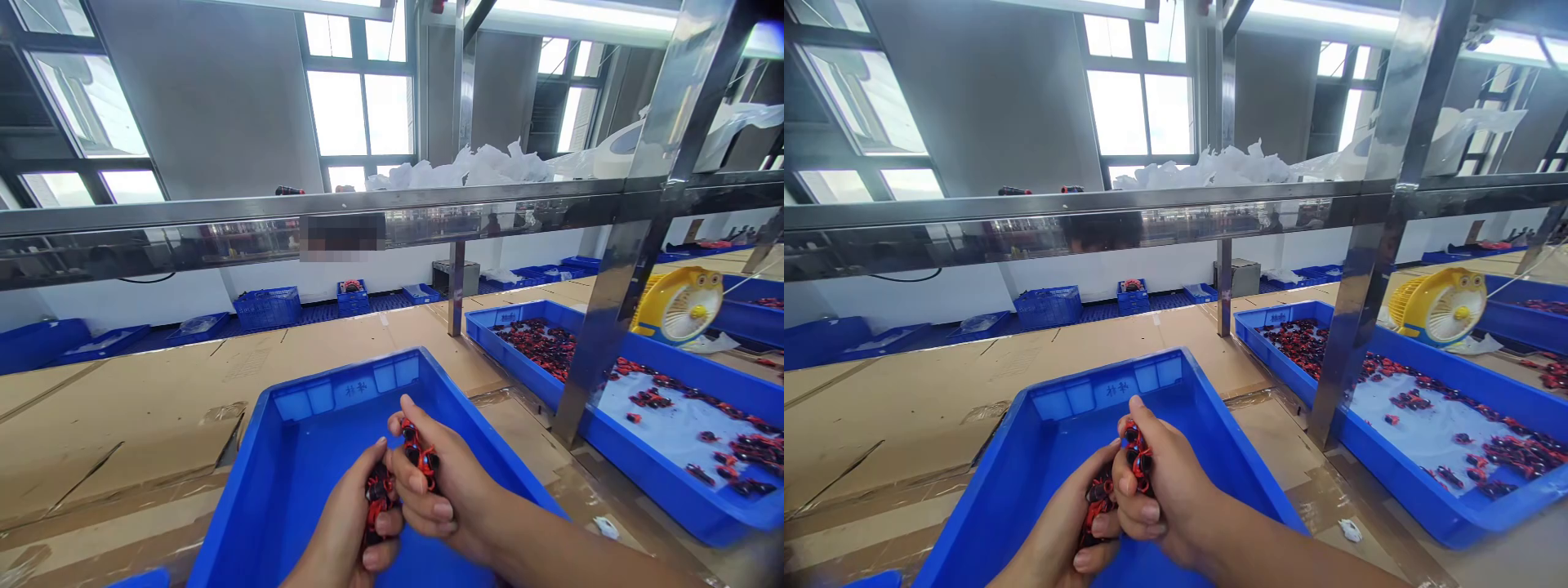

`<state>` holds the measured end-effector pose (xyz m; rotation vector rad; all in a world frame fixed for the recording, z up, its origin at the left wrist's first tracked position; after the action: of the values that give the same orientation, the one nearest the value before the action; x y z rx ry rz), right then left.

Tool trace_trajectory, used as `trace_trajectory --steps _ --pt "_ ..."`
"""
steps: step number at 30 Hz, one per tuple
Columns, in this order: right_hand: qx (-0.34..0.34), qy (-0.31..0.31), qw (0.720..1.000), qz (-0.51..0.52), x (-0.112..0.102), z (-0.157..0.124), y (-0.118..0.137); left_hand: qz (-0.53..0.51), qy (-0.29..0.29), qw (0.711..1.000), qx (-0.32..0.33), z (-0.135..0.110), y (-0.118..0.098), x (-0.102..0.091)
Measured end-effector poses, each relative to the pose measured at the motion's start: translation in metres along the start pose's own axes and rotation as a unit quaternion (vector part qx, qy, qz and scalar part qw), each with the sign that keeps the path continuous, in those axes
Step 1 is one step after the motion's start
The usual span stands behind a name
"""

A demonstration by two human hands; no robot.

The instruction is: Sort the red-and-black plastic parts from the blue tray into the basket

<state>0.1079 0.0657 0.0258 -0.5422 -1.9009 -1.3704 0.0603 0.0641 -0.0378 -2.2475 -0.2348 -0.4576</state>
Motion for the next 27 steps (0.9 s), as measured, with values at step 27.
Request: trace_trajectory --steps 27 --pt "0.038 0.09 0.995 0.012 0.011 0.0 -0.021 0.024 0.031 0.999 0.035 0.002 -0.009 0.005"
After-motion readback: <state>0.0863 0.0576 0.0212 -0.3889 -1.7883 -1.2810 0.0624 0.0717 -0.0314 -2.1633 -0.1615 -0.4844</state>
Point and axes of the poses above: each hand's wrist, its own z-axis towards the middle knuckle, its own x-axis out of the palm, y = z × x, the point moved 9 cm from there along z, towards the middle knuckle, and after that the axes turned 10 degrees about -y, right-handed, at the moved point
